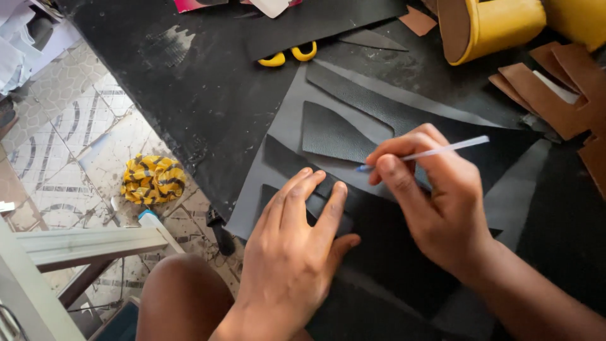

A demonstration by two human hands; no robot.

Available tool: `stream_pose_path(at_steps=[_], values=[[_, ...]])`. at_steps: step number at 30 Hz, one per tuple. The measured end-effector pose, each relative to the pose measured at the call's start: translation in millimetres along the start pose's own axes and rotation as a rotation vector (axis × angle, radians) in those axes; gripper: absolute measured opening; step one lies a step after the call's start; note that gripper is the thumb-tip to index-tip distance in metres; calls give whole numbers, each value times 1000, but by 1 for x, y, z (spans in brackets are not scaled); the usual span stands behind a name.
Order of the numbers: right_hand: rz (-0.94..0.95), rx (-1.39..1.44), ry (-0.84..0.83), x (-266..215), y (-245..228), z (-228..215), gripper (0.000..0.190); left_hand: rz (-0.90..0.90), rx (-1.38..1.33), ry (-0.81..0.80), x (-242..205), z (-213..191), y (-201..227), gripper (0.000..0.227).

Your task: The person sits on the floor at a low work table covered with cut black leather-like pieces and uses a pen to trace marking lines along the edges of the pieces, holding each piece steady with the other hand and moving finished pieces aside as they work through the laid-out parts.

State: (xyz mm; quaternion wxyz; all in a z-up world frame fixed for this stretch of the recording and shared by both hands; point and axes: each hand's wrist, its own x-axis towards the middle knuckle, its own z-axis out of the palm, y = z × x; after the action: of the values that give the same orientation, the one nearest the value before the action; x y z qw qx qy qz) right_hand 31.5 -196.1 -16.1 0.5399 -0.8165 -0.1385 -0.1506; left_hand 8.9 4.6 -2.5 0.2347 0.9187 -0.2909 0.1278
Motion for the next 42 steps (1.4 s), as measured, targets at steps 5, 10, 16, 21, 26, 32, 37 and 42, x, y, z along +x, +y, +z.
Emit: stream_pose_path(at_steps=[5, 10, 16, 21, 26, 32, 37, 42], values=[[-84, -79, -59, 5, 0, 6, 7, -2, 46, 7, -1, 6, 0, 55], [-50, -160, -97, 10, -2, 7, 3, -8, 35, -26, 1, 6, -1, 53], [-102, -166, -105, 11, 0, 8, 4, -1, 47, -27, 4, 7, 0, 53], [-135, -180, -109, 11, 0, 8, 4, -9, 69, -24, 6, 6, 4, 50], [-104, -203, -103, 8, 2, 6, 6, -10, 81, -6, 6, 8, 6, 46], [-206, -205, -120, 10, 2, 6, 6, 2, 96, -14, 7, 7, 8, 48], [-148, -242, -89, 6, 1, 3, 6, 5, 100, -12, 6, 7, 8, 46], [-238, -229, -102, 7, 2, 3, 7, 4, 111, -7, 7, 8, 9, 45]])
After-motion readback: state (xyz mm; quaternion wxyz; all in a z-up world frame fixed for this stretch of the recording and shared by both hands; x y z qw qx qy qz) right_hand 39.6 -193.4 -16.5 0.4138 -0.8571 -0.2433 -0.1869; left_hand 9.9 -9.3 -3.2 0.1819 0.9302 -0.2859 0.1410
